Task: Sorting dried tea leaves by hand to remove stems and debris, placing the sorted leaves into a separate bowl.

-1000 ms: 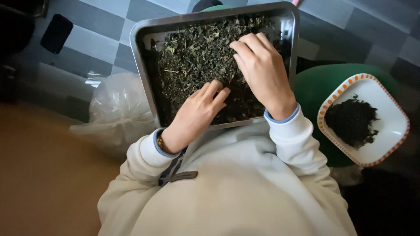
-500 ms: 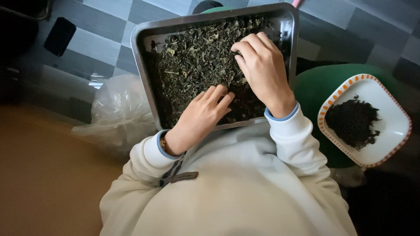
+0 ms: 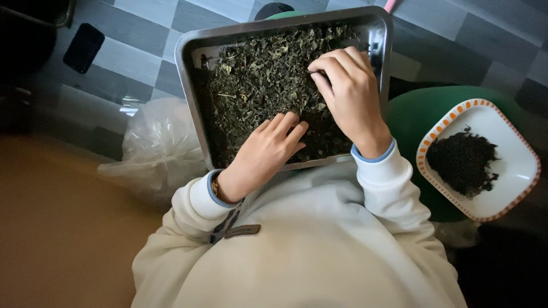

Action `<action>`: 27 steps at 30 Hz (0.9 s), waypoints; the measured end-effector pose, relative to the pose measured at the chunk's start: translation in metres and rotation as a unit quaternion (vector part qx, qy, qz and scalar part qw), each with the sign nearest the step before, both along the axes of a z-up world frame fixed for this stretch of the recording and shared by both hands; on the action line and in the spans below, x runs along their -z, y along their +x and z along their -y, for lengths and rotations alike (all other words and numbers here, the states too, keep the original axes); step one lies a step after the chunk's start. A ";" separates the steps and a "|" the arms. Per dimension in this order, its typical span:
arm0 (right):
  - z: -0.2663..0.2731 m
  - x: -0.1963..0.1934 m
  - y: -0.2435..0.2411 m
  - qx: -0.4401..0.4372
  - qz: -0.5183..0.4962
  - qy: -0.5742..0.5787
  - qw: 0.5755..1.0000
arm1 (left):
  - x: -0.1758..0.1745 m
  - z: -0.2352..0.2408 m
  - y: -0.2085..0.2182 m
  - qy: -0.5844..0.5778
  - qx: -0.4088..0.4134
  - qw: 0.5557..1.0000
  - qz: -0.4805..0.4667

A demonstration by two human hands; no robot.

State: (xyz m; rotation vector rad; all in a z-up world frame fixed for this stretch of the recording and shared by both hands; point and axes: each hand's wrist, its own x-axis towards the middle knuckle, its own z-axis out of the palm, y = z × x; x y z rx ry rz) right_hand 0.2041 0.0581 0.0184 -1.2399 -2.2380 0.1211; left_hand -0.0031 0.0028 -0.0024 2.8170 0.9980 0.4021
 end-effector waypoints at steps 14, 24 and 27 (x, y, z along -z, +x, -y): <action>0.089 -0.040 0.052 0.111 -0.025 -0.010 0.993 | -0.007 0.003 0.005 -0.018 0.015 1.000 0.018; 0.224 -0.015 0.187 0.359 0.041 -0.053 0.931 | -0.012 -0.014 -0.015 -0.093 -0.001 0.989 0.113; 0.232 -0.013 0.196 0.373 0.082 -0.066 0.922 | -0.015 -0.031 -0.030 -0.067 -0.059 0.987 0.132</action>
